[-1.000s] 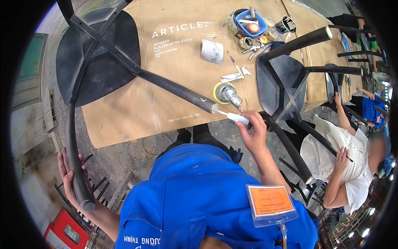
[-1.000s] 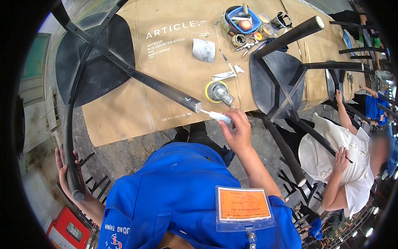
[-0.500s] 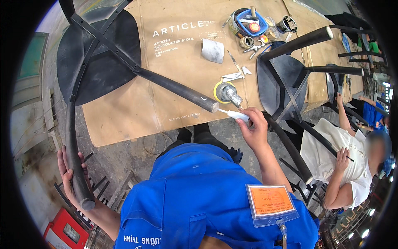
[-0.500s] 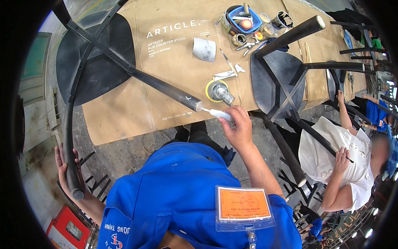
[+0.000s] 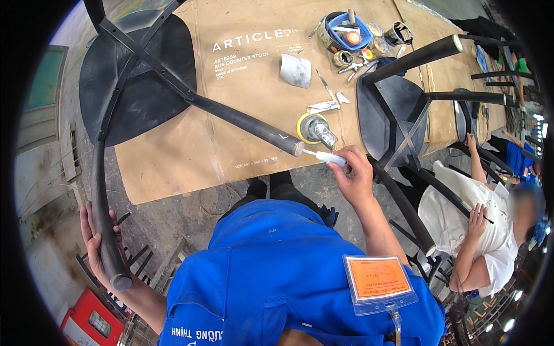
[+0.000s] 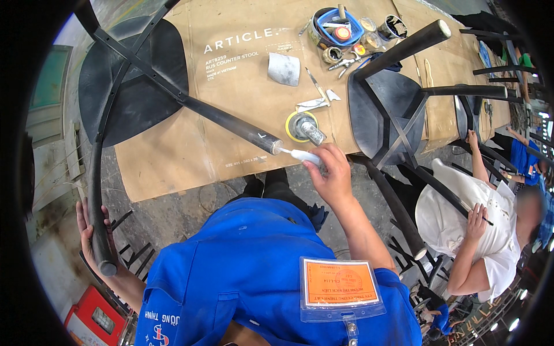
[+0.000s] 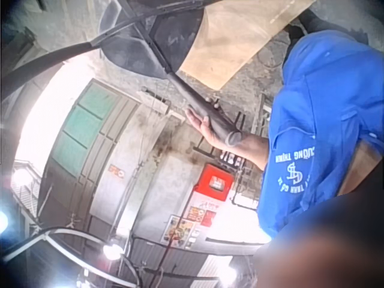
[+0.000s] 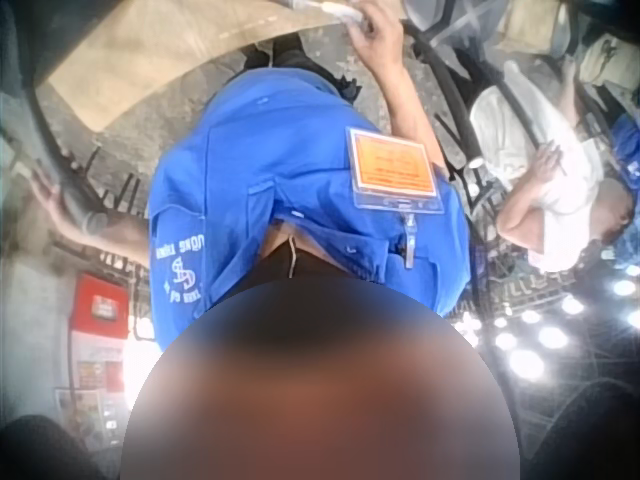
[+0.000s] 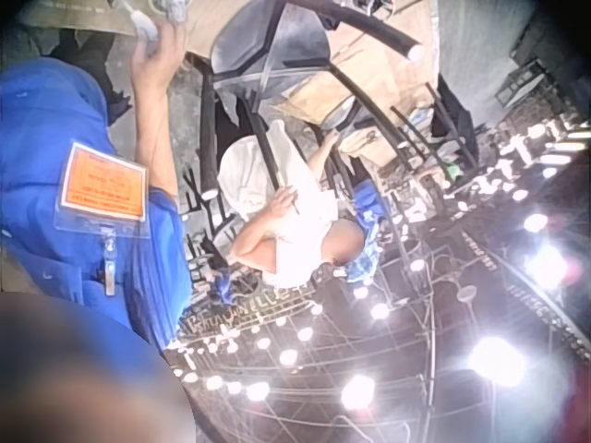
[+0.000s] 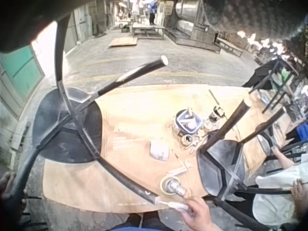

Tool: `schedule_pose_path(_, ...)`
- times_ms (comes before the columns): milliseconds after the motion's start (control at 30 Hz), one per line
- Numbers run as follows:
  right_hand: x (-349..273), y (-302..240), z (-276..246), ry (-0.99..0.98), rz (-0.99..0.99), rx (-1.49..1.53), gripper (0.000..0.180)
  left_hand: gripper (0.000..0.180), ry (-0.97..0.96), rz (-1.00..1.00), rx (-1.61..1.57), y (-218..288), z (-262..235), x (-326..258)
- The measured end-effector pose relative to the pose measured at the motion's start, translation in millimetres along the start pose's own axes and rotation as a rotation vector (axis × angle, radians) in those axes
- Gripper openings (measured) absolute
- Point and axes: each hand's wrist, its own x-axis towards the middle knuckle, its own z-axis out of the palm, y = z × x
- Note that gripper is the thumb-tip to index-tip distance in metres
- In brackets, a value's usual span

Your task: The person assembles and finishes black chairs in a workshop. They lift and position chairs, apply a substance to the legs using a small tool, and smooth the surface with a polishing tool. The person handles multiple chairs sequentially, moving them between workstations.

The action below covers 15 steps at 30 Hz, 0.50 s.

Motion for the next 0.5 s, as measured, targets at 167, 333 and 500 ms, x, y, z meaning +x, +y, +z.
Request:
schedule_pose_path(167, 0.7, -3.0, -2.4, -0.030, 0.061, 0.011, 0.021, 0.071, 0.004, 0.003, -0.005, 0.5, 2.3, 0.1)
schedule_pose_path(333, 2.3, -2.7, -1.7, -0.023, 0.026, 0.004, 0.022, 0.070, 0.006, 0.007, -0.009, -0.2, 3.3, -1.1)
schedule_pose_path(500, 6.0, -0.3, 0.4, -0.030, 0.001, 0.009, 0.022, 0.070, -0.010, 0.007, -0.011, -0.1, 3.0, -0.7)
